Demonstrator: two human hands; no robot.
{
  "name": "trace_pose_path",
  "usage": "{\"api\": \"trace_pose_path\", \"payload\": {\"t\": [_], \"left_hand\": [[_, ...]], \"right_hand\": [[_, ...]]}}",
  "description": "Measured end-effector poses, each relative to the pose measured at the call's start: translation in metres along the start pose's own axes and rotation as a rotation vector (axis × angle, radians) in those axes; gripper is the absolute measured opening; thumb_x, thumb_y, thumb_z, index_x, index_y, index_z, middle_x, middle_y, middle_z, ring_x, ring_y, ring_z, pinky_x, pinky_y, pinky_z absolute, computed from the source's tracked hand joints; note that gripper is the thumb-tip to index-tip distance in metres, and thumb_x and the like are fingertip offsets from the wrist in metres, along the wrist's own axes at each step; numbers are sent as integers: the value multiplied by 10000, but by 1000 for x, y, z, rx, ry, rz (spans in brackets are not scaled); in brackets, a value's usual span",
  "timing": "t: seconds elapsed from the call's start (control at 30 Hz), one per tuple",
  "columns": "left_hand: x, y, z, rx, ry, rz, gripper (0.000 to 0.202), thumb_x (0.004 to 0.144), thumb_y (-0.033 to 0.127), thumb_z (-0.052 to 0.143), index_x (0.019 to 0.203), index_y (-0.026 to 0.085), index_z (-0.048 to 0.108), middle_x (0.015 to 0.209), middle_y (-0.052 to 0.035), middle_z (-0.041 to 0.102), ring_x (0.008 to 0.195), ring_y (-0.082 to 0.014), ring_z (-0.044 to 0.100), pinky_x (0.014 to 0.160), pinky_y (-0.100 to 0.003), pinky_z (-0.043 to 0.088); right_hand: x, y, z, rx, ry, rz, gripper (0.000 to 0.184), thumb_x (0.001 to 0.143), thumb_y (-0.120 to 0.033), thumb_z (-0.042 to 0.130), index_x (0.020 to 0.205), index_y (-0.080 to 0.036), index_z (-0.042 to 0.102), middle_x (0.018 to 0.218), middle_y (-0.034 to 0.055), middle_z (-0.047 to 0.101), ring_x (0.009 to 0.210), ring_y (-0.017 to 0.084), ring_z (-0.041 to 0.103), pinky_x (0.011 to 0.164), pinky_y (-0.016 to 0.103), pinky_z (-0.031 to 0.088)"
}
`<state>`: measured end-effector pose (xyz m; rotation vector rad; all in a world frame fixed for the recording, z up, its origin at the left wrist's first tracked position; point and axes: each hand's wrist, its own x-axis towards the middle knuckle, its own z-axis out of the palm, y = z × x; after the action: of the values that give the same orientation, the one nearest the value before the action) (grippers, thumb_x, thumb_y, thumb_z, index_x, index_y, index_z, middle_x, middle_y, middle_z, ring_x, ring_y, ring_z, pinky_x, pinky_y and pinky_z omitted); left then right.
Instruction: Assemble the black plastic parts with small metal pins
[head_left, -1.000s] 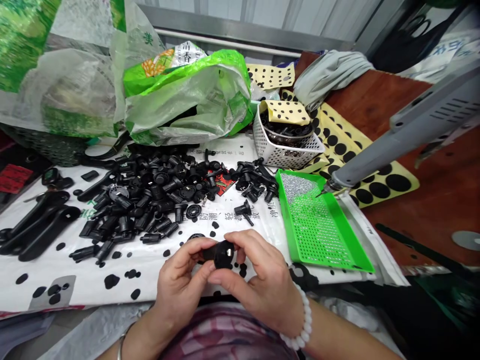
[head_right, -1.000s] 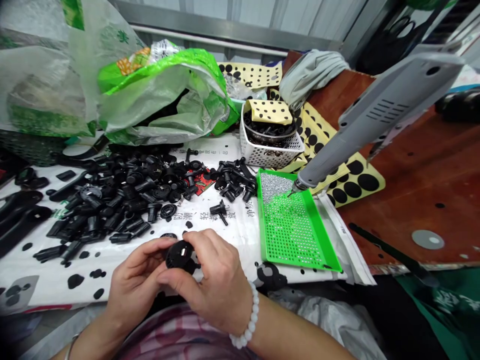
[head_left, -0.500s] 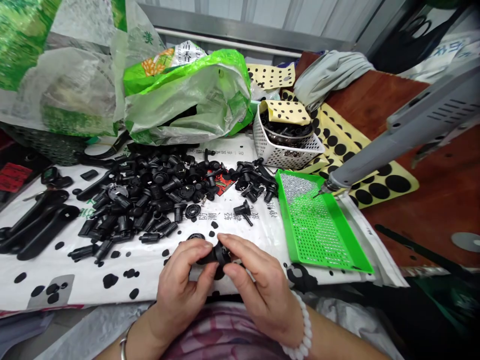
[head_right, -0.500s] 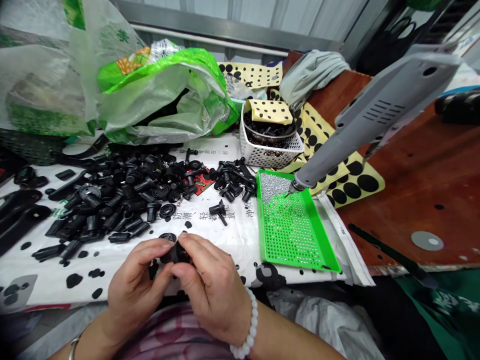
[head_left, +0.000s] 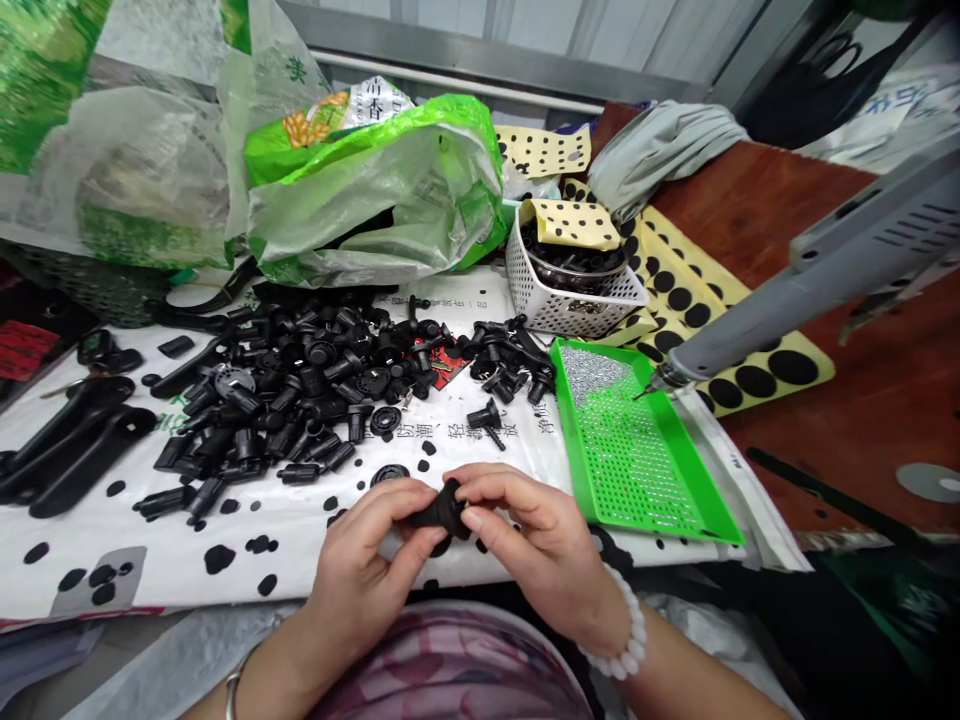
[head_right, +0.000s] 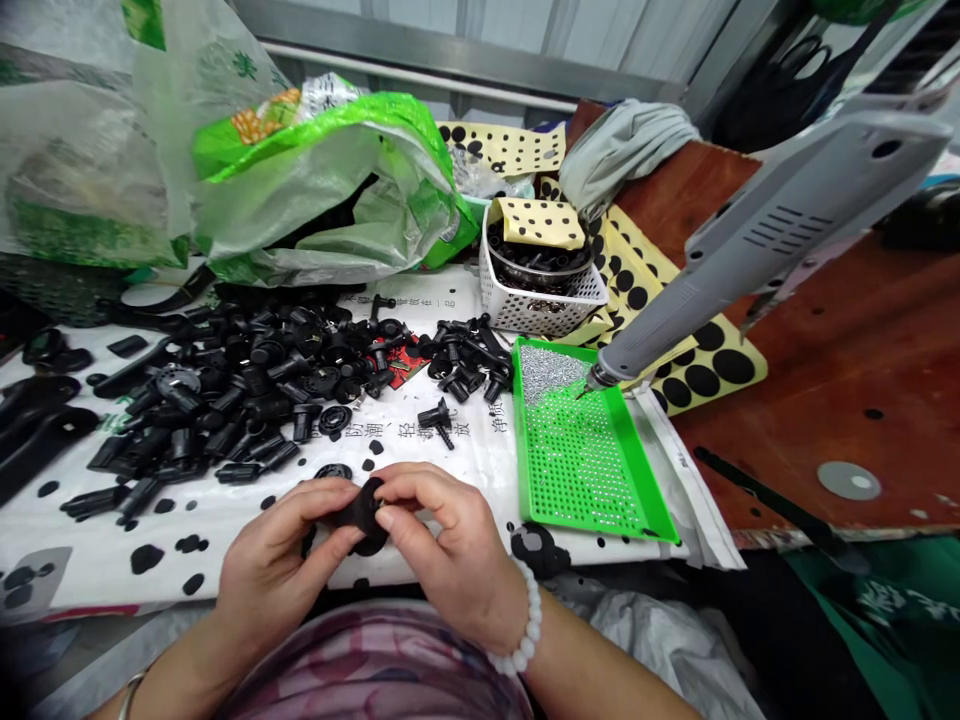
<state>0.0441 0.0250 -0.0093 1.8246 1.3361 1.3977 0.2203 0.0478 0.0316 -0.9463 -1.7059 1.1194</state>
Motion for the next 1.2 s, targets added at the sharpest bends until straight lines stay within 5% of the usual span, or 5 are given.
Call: {"api": "trace_pose_path", "payload": {"t": [0.17, 0.47, 0.7, 0.87, 1.2], "left_hand": [[0, 1, -2, -242, -89, -235, 155, 727, 168, 701, 876, 209, 695, 869, -44, 711, 750, -170, 648, 621, -227, 524], [-1, 9, -5, -630, -218, -623, 187, 704, 226, 747, 871, 183, 673, 780, -15, 691, 669, -124, 617, 624, -214, 508], [3, 14, -9, -706, -275, -657, 201, 692, 215, 754, 873, 163, 684, 724, -13, 674, 616, -111, 597, 580, -200, 484], [2, 14, -8, -592, -269, -607, 189, 707, 211, 738, 889, 189, 690, 786, -15, 679, 670, -121, 605, 628, -209, 498], [5, 7, -9, -953, -398, -809, 257, 705, 342, 745, 857, 159, 648, 525, 20, 606, 426, -64, 499, 427, -155, 399]], "right_hand": [[0, 3, -6, -100, -41, -157, 132, 854, -125, 560, 940, -177, 646, 1004, 99, 680, 947, 187, 651, 819, 321, 547], [-2, -2, -9, -73, -70, -163, 138, 835, -112, 594, 943, -170, 658, 1011, 108, 699, 949, 185, 665, 845, 322, 544], [-2, -7, -17, -65, -178, -165, 194, 811, -114, 611, 992, -172, 647, 1052, 115, 695, 967, 197, 667, 861, 342, 543], [-3, -8, -17, -132, -130, -119, 134, 846, -120, 595, 941, -189, 659, 1017, 90, 703, 942, 181, 671, 829, 319, 559], [-13, 7, -8, -331, -92, -440, 222, 852, -56, 500, 1036, -174, 539, 1042, 137, 667, 974, 179, 644, 801, 297, 554]]}}
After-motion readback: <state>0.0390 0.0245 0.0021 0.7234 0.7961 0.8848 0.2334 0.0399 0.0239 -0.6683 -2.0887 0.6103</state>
